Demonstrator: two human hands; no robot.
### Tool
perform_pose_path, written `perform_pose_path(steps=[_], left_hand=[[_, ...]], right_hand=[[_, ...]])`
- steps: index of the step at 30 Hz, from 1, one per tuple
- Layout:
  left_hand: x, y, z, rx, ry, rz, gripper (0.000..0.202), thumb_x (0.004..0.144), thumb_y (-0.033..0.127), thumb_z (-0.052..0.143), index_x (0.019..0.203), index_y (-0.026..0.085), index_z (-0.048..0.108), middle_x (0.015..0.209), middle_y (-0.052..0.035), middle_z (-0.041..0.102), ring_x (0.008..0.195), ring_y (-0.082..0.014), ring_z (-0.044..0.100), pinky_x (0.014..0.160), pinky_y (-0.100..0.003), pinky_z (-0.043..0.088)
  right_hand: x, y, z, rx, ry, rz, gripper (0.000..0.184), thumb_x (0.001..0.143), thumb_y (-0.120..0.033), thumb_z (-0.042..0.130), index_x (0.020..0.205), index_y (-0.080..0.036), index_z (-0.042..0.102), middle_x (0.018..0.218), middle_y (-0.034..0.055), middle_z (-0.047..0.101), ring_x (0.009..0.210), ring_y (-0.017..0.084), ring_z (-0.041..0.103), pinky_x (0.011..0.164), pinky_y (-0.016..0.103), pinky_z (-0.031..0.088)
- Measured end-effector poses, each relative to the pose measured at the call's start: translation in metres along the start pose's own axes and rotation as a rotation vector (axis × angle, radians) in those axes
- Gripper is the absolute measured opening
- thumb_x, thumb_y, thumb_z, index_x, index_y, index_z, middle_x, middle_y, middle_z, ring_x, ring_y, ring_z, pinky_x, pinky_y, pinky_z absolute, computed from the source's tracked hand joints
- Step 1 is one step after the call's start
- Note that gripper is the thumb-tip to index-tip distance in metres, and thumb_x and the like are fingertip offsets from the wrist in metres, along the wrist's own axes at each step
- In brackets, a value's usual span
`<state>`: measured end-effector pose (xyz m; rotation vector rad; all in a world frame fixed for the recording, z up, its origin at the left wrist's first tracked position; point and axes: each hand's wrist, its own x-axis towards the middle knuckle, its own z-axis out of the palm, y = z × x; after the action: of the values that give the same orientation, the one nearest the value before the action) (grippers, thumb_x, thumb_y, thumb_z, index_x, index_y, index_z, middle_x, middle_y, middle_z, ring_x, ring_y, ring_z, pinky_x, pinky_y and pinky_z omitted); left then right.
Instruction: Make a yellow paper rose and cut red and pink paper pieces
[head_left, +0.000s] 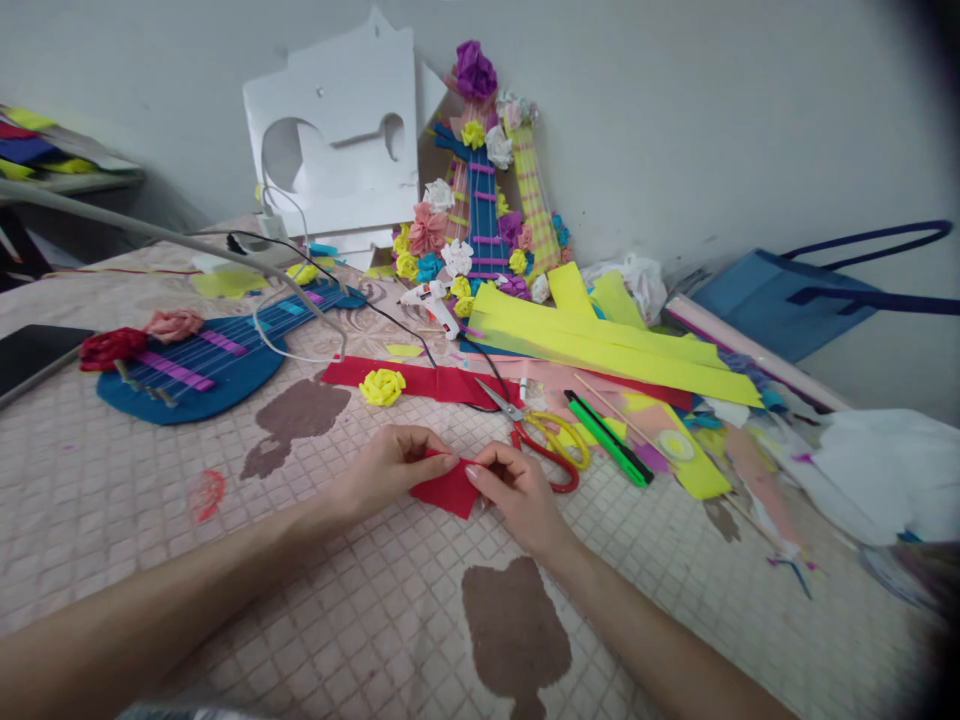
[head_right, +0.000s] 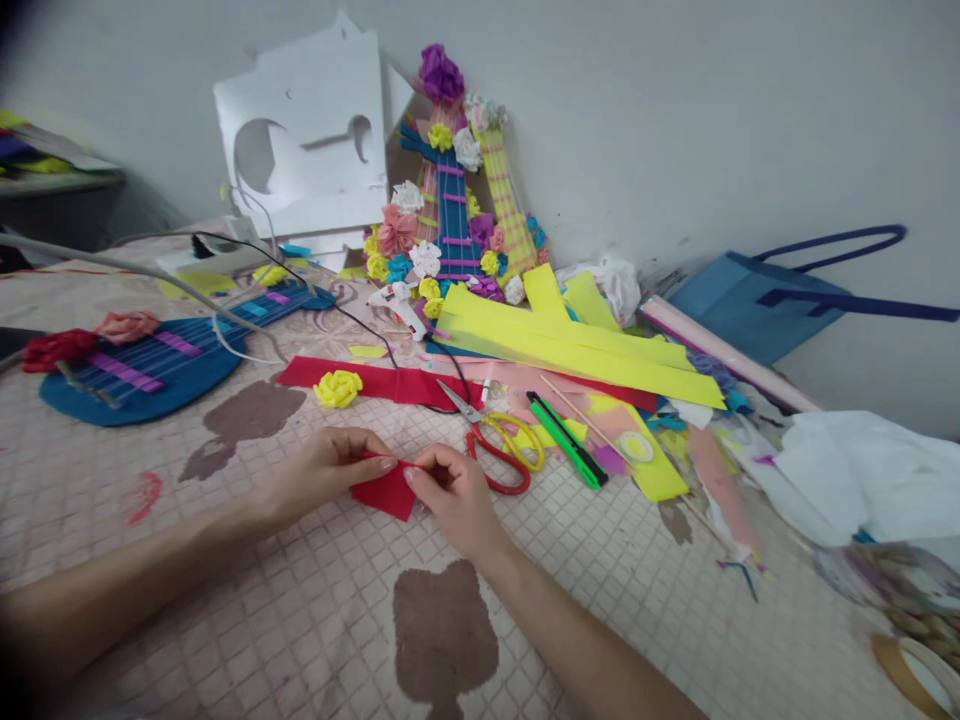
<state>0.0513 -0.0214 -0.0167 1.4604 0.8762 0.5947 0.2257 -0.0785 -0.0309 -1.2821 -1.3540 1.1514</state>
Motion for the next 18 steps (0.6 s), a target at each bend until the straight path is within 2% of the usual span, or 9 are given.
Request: perform_pose_path(steps=[7, 11, 14, 18], left_hand=[[-0.0009, 0.0043, -0.0035, 0.075, 0.031, -0.018, 0.038, 0.079, 0.047, 0.055, 0.06, 0.014, 0.057, 0.053, 0.0032, 0.046, 0.05, -0.0081, 0.038, 0.048, -0.021, 0.029], [0.0001, 0.0016, -0.0048, 0.056, -0.02, -0.014, 0.032, 0.077, 0.044, 0.058, 0.072, 0.013, 0.064, 0.059, 0.0009, 0.054, 0.054, -0.0095, 0.044, 0.05, -0.021, 0.033], [0.0007, -0.0013, -0.0045, 0.07, -0.041, 0.008, 0.031, 0.076, 0.043, 0.059, 0.067, 0.013, 0.064, 0.058, 0.0006, 0.055, 0.054, -0.009, 0.044, 0.05, -0.02, 0.034], [0.0007, -0.0016, -0.0042, 0.028, -0.026, -0.033, 0.033, 0.076, 0.045, 0.06, 0.068, 0.013, 0.065, 0.056, 0.001, 0.054, 0.049, -0.0079, 0.041, 0.045, -0.019, 0.03]], right_hand=[[-0.0006, -0.0004, -0.0015, 0.026, 0.017, 0.019, 0.024, 0.079, -0.035, 0.06, 0.063, -0.019, 0.053, 0.053, -0.0054, 0.044, 0.048, 0.008, 0.04, 0.044, 0.021, 0.03], [-0.0002, -0.0011, -0.0003, 0.024, 0.012, 0.007, 0.021, 0.079, -0.037, 0.06, 0.068, -0.019, 0.055, 0.057, -0.0048, 0.047, 0.049, 0.008, 0.041, 0.045, 0.021, 0.031], [0.0004, -0.0005, 0.0005, 0.001, 0.006, -0.018, 0.022, 0.08, -0.039, 0.06, 0.072, -0.019, 0.056, 0.061, -0.0039, 0.05, 0.052, 0.009, 0.043, 0.047, 0.021, 0.034], [0.0011, 0.0011, -0.001, -0.009, 0.018, 0.022, 0.028, 0.082, -0.045, 0.056, 0.072, -0.019, 0.057, 0.053, -0.0048, 0.047, 0.047, 0.009, 0.042, 0.043, 0.021, 0.032]])
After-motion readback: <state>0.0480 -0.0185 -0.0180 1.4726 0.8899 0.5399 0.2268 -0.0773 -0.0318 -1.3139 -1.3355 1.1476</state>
